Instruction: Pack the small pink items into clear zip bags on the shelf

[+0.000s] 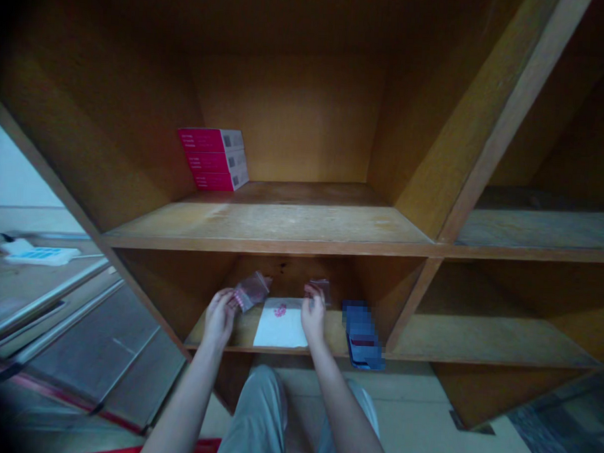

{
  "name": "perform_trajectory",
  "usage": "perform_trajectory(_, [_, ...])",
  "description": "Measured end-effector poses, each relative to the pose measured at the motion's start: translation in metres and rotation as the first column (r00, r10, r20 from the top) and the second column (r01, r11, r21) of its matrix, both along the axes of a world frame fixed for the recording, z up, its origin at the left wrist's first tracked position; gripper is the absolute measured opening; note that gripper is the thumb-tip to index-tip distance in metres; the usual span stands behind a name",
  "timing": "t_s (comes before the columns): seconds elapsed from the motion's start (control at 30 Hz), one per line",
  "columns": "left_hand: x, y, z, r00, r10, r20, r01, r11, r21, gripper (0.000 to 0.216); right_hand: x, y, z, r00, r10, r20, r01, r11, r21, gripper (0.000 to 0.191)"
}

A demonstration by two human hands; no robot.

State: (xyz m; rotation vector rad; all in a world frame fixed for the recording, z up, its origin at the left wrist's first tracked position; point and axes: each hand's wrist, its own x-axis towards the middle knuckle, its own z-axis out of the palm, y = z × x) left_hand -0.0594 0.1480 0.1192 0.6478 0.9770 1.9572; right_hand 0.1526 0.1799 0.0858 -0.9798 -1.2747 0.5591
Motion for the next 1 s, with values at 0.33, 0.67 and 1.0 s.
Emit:
perform_trajectory(0.33, [0.033,-0.023,-0.004,0.964,-0.129,0.232,0.147,0.987,-0.064,0.011,-0.042,-0.027,0.033,0.768,0.476,-0.429,-0.634,0.665,-0.395,0.032])
perform_trajectory(0.67, [0.038,-0.031,-0.011,0.979,-0.205,0.026,0.206,0.962,-0.181,0.048,-0.042,-0.028,0.030,0.882,0.391,-0.263,-0.469,0.786,-0.404,0.027])
perform_trajectory(1.0, [0.036,-0.029,-0.022,0.906,-0.181,-0.383,0.086,0.964,-0.253,0.017,-0.044,-0.030,0.024,0.888,0.367,-0.279,-0.454,0.800,-0.393,0.031])
